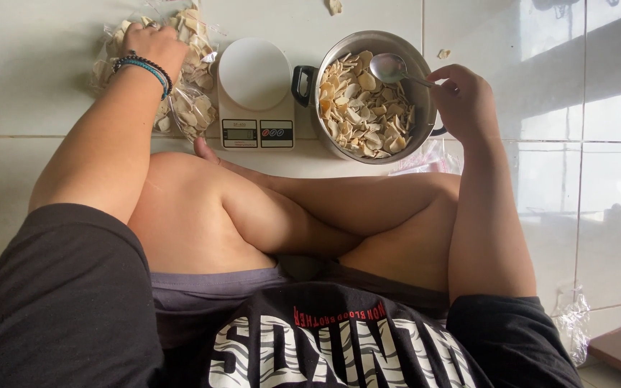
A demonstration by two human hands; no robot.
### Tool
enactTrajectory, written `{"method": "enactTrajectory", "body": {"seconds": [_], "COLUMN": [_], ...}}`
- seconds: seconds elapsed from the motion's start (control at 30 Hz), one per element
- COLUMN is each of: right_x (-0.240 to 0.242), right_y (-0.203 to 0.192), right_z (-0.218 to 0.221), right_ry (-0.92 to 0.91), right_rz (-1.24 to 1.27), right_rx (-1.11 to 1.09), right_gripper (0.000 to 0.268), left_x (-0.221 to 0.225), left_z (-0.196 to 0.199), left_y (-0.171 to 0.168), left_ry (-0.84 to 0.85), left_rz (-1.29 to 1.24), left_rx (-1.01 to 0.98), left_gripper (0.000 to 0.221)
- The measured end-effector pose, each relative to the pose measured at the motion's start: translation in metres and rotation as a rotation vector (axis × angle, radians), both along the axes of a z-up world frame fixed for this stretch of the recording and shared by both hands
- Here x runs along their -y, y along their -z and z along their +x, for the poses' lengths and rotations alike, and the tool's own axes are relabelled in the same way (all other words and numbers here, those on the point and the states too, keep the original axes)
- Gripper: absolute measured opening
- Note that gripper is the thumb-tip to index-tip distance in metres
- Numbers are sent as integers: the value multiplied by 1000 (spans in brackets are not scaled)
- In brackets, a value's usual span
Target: Manually transferring dried snack pieces from a large pot into individual plastic bags for packaging.
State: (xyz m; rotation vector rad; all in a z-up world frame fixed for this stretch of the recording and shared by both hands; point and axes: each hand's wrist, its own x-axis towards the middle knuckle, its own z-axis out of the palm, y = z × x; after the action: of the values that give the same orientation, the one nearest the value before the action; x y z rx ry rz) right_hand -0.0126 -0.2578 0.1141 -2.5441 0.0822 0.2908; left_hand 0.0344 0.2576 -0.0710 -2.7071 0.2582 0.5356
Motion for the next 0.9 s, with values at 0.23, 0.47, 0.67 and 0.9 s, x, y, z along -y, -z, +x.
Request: {"method": "enactTrajectory", "body": {"seconds": [0.23,0.47,0.67,0.9], "right_x": [-2,1,2,11], "right_y": [-2,2,2,18], "right_z": [0,2,2,8], "right_ry": [4,-15,-1,35], "right_rz": [-5,-14,-8,-365], "right_rx": [-9,-1,-1,-41], "right_gripper": [34,34,30,33], "left_x": [-6,8,-8,-9], "left_z": [4,4,11,-8], "left_y": [18,-7,28,-7], "left_ry": [67,142,357,268], "left_rz": [-7,14,-50,-215], "left_rx": [95,78,431,484], "left_gripper": [48,68,54,42]}}
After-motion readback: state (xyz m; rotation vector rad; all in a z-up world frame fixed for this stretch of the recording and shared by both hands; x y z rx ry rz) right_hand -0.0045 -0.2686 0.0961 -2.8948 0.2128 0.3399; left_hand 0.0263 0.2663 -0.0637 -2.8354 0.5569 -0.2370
